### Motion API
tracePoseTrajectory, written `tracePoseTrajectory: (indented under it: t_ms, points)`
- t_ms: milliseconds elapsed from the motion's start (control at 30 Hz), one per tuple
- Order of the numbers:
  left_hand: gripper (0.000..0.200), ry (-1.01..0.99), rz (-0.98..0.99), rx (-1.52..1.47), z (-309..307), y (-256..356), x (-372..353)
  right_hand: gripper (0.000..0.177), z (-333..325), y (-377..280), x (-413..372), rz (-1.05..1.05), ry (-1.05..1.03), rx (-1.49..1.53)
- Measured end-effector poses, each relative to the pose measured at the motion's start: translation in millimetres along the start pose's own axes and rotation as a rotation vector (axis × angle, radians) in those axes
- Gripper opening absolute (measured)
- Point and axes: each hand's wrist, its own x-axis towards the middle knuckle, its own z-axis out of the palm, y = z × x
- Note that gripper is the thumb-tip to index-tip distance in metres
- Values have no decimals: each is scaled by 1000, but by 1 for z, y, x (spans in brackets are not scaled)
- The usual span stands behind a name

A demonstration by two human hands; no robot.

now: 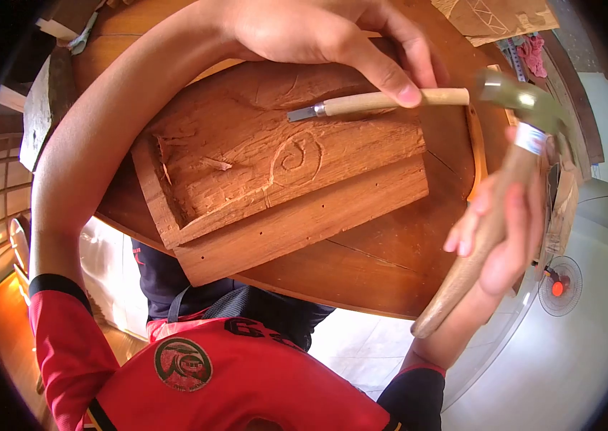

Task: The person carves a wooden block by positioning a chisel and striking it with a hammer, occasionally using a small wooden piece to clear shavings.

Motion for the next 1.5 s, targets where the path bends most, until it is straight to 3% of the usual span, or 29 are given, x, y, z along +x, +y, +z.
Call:
tracePoseTrajectory:
  t_ms: [100, 200, 267, 567, 733, 1000, 1133, 1333, 1500]
  points:
    - [39, 102, 80, 247, 9, -7, -3, 58, 6, -1, -3, 48, -6, -22]
    - [39, 165, 144, 260, 13, -6, -15, 58, 2, -3, -1, -12, 16, 9]
    - [37, 76, 46, 128, 1, 2, -7, 58, -2, -5, 1, -62, 35, 20]
    - [30, 135, 83, -21, 2, -27, 13, 58, -3, -4, -1, -63, 23, 8]
    - [30, 127, 69, -38, 4, -10, 1, 58, 5, -4, -3, -35, 21, -12]
    - [36, 131, 1, 72, 5, 6, -8, 56, -6, -2, 0, -38, 8, 10]
    - [36, 151, 186, 214, 10, -11, -7, 56, 1, -2, -4, 28, 29, -63]
    - [34, 64, 75, 41, -4, -4, -6, 57, -6, 0, 1, -20, 71, 6]
    - [34, 122, 117, 217, 6, -10, -5, 56, -3, -4, -1, 68, 22, -45]
